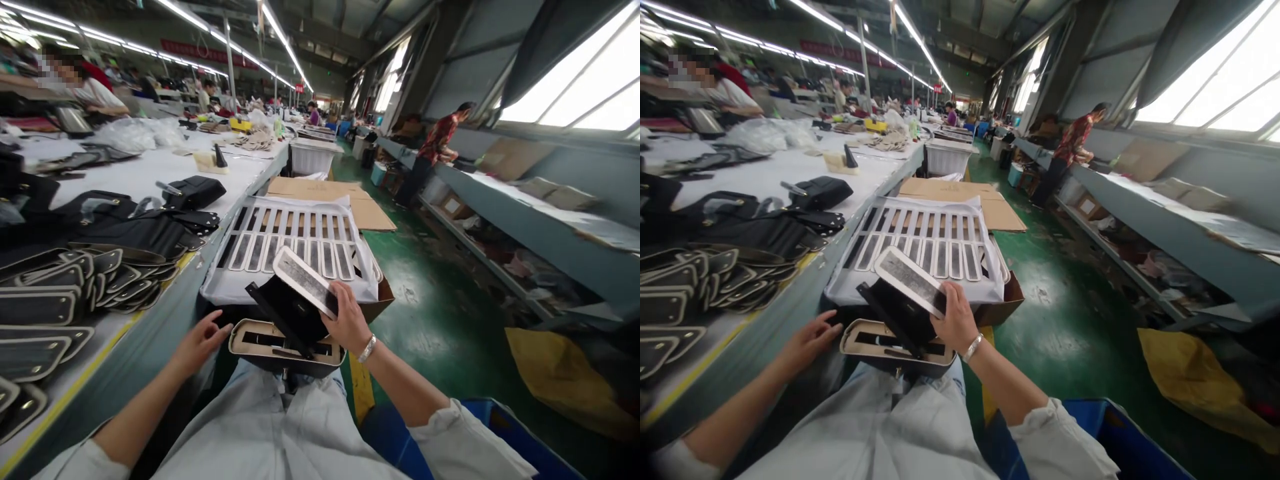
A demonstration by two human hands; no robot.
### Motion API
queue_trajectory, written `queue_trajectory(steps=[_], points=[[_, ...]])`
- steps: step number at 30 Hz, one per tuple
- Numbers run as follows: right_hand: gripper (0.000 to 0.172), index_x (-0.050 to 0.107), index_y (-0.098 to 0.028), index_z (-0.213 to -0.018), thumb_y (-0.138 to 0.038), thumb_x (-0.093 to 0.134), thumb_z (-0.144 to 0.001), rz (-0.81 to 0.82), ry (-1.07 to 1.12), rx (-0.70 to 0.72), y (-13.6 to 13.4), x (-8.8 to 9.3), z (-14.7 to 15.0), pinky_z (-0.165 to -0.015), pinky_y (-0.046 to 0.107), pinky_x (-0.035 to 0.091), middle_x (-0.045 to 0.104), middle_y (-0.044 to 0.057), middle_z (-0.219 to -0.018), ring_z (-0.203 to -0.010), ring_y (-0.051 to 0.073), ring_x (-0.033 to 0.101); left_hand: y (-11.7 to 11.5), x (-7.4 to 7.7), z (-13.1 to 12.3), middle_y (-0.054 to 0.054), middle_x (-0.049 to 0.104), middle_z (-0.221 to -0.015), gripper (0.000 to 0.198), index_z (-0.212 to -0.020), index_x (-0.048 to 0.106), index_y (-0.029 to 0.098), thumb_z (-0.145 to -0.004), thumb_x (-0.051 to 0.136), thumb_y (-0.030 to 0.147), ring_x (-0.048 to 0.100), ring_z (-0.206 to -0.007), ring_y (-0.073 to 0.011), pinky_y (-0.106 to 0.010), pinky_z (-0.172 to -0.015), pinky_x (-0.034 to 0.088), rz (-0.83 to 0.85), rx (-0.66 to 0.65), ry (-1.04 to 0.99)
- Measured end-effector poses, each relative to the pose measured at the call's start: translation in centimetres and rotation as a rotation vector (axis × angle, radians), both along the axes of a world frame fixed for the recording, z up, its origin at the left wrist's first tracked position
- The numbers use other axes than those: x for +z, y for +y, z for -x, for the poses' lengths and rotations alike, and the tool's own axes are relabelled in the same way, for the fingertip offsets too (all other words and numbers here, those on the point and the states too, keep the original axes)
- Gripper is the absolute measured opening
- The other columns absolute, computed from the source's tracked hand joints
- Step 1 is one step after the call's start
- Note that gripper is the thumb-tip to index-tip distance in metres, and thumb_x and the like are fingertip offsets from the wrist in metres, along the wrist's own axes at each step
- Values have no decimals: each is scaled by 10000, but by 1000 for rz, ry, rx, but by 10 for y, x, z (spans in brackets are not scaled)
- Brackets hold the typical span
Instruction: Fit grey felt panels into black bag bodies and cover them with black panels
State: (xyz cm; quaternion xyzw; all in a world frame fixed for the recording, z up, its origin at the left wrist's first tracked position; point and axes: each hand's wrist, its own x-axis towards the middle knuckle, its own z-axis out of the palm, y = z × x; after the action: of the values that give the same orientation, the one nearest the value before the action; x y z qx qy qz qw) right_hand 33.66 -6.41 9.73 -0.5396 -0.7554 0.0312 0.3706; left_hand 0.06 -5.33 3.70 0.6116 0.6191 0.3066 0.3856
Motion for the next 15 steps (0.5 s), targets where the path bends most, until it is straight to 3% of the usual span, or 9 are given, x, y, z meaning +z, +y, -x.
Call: queue_trajectory(steps=[3, 6, 10, 15], points=[[553, 375, -146, -1246, -176, 569, -730, -37, 9, -52, -4, 4, 3, -1008, 497, 392, 478, 166, -1198, -1184, 293, 437, -5, -19, -11, 66, 454, -563, 776, -1333, 389, 77, -743, 535, 559, 488, -479, -143, -253, -445, 441, 197, -50, 3], [544, 380, -153, -1239, -202, 584, -737, -28, 22, -80, -6, 8, 4, -992, 493, 409, 490, 156, -1173, -1155, 292, 459, -4, -26, -19, 83, 418, -540, 732, -1328, 372, 78, -754, 484, 518, 426, -406, -121, -244, -396, 409, 272, -144, -122], [525, 387, -157, -1224, -227, 598, -748, -50, 55, -103, -10, 13, -5, -994, 469, 414, 488, 146, -1164, -1140, 278, 466, -2, -23, -18, 84, 406, -552, 688, -1345, 348, 71, -782, 415, 460, 415, -403, -118, -238, -404, 383, 170, -154, -124], [543, 365, -161, -1249, -237, 595, -763, -71, 65, -96, -21, 22, -20, -1006, 451, 409, 475, 142, -1183, -1144, 263, 464, 2, -12, -15, 87, 374, -504, 647, -1341, 418, 77, -758, 450, 355, 417, -442, -134, -236, -458, 329, 50, -175, 108]])
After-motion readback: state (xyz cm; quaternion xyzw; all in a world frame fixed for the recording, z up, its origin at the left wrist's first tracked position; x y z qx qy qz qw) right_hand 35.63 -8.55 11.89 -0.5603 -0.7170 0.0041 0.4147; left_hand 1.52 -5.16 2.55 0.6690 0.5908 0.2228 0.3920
